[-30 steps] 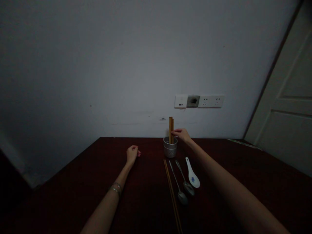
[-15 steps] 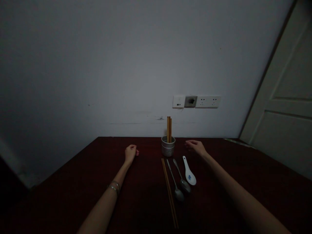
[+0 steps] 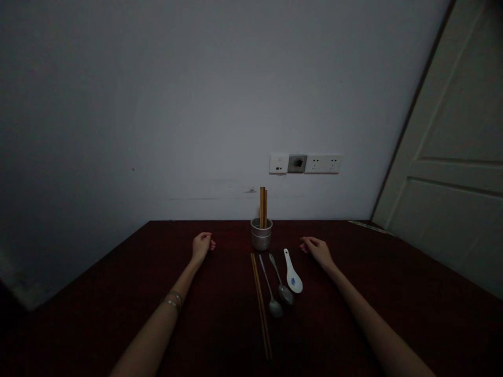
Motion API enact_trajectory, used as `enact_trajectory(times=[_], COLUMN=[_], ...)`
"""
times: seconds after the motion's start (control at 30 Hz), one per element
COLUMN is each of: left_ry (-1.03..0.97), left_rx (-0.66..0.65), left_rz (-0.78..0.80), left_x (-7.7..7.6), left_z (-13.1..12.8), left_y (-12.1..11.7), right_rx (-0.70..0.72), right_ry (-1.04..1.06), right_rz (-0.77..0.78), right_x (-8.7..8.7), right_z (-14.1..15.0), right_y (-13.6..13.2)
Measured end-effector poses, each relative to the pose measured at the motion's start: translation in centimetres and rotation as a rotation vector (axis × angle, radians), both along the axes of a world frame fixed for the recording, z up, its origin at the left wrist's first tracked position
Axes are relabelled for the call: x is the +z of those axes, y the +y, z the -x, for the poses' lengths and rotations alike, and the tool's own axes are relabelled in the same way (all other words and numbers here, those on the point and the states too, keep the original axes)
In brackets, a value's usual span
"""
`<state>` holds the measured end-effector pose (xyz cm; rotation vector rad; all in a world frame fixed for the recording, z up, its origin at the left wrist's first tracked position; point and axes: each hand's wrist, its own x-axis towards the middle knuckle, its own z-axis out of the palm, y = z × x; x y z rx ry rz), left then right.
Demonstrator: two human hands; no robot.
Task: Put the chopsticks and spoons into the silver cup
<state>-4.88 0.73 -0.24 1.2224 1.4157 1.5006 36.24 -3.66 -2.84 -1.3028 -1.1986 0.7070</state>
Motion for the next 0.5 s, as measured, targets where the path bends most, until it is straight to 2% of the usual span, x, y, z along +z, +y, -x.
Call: enact_trajectory(times=[0.13,0.23,0.37,0.5], left_ry=[-0.098,-0.051,0.185,0.482], left_rx=[0.028,-0.048,-0.175,-0.411], left_rz=[0.028,0.053,0.143,0.246], left_x=[0.4,1.1,3.1,4.9], left_z=[-0.1,-0.4,-1.4,-3.7], left_y=[-0.3,-0.7,-1.4,-2.8], right_rx=[-0.003,0.004,0.013,0.009], right_ry=[0.009,0.018,0.023,0.009], right_rz=[-0.006,-0.022,-0.021,-0.024], right_x=[0.0,0.1,0.1,0.0], right_z=[-0.2,-0.2,-0.1,-0.1], right_y=[-0.1,-0.2,-0.3,-0.2])
